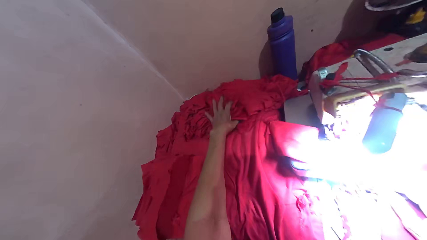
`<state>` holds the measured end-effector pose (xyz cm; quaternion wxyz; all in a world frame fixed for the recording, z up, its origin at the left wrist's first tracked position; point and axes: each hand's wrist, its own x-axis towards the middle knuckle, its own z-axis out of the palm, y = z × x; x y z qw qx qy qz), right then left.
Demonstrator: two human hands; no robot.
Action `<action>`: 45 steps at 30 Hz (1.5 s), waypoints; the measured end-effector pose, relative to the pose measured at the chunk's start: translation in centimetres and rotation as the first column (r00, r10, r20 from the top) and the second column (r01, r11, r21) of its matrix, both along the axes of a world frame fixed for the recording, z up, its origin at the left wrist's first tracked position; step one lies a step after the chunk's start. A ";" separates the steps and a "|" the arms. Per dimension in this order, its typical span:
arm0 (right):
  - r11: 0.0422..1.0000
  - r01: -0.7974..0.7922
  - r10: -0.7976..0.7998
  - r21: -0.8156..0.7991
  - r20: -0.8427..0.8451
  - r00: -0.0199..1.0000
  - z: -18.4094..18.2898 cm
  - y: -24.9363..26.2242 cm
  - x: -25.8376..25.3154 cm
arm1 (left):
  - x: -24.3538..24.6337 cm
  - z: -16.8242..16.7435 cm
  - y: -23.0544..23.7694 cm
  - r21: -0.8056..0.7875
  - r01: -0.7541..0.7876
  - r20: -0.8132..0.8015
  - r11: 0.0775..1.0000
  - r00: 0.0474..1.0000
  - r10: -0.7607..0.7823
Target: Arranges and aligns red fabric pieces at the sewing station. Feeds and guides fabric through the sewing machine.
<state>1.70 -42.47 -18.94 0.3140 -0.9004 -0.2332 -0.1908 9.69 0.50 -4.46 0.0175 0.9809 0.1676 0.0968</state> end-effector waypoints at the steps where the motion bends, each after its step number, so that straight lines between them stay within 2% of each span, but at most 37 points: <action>1: 1.000 -0.005 0.005 0.013 0.013 1.000 0.2 0.1 0.0 | -0.4 -1.1 0.1 -0.030 -0.050 -0.065 0.998 0.997 0.048; 3: 0.999 0.016 -0.017 0.033 0.037 0.999 0.1 0.4 0.0 | -1.4 -1.3 -0.9 -0.094 -0.072 -0.084 0.993 0.994 0.064; 4: 0.998 0.034 -0.036 0.048 0.056 0.998 0.4 0.5 -0.1 | -2.1 -0.8 -1.8 -0.143 -0.030 -0.064 0.989 0.998 0.021; 6: 0.998 0.023 -0.026 0.062 0.048 0.998 0.6 0.1 -0.2 | -4.5 -0.3 -3.7 -0.247 0.121 0.099 0.961 0.990 -0.100; 9: 0.985 -0.039 0.027 0.169 0.071 0.997 0.4 -1.6 -0.5 | -10.3 -1.3 -8.7 -0.182 0.317 0.400 0.931 0.889 -0.225; 12: 0.976 -0.076 0.061 0.203 0.079 0.995 1.6 -3.8 -2.6 | -16.1 -4.8 -14.6 -0.127 0.533 0.543 0.836 0.743 -0.391; 14: 0.983 -0.081 0.062 0.163 0.120 0.991 1.8 -5.2 -4.6 | -19.4 -8.2 -19.3 -0.198 0.642 0.620 0.741 0.668 -0.413; 17: 0.985 -0.081 0.063 0.151 0.118 0.991 1.2 -6.5 -7.6 | -22.0 -12.6 -25.2 -0.282 0.744 0.637 0.606 0.617 -0.462; 19: 0.982 -0.098 0.083 0.163 0.094 0.992 0.7 -6.9 -9.3 | -22.5 -14.9 -27.8 -0.219 0.771 0.605 0.598 0.588 -0.538; 22: 0.976 -0.143 0.131 0.166 0.082 0.988 -0.3 -7.2 -10.9 | -22.0 -17.4 -29.2 0.031 0.776 0.577 0.631 0.501 -0.645; 23: 0.974 -0.156 0.144 0.167 0.081 0.986 -0.6 -7.2 -11.3 | -21.9 -17.8 -29.2 0.063 0.774 0.592 0.629 0.479 -0.648; 29: 0.963 -0.179 0.168 0.202 0.073 0.983 -1.4 -6.8 -12.6 | -22.9 -17.4 -28.9 -0.090 0.792 0.596 0.604 0.528 -0.605; 35: 0.967 -0.253 0.249 0.025 0.106 0.963 -1.5 -6.3 -12.5 | -23.0 -15.6 -28.9 -0.359 0.797 0.602 0.486 0.596 -0.532; 38: 0.967 -0.247 0.237 0.055 0.146 0.961 -1.3 -5.7 -12.0 | -23.1 -14.1 -29.1 -0.408 0.796 0.623 0.448 0.601 -0.501; 41: 0.968 -0.217 0.195 0.128 0.162 0.967 0.0 -5.2 -10.7 | -22.6 -13.5 -30.0 -0.468 0.771 0.702 0.431 0.621 -0.348; 42: 0.964 -0.210 0.184 0.164 0.162 0.969 0.8 -5.1 -10.1 | -22.3 -13.4 -30.3 -0.544 0.750 0.704 0.377 0.652 -0.282; 43: 0.956 -0.209 0.174 0.205 0.174 0.969 1.8 -5.2 -9.4 | -22.0 -13.0 -30.4 -0.650 0.707 0.669 0.279 0.707 -0.231; 45: 0.931 -0.230 0.166 0.282 0.234 0.958 4.2 -5.4 -8.6 | -20.9 -11.7 -30.3 -0.864 0.504 0.487 0.004 0.837 -0.249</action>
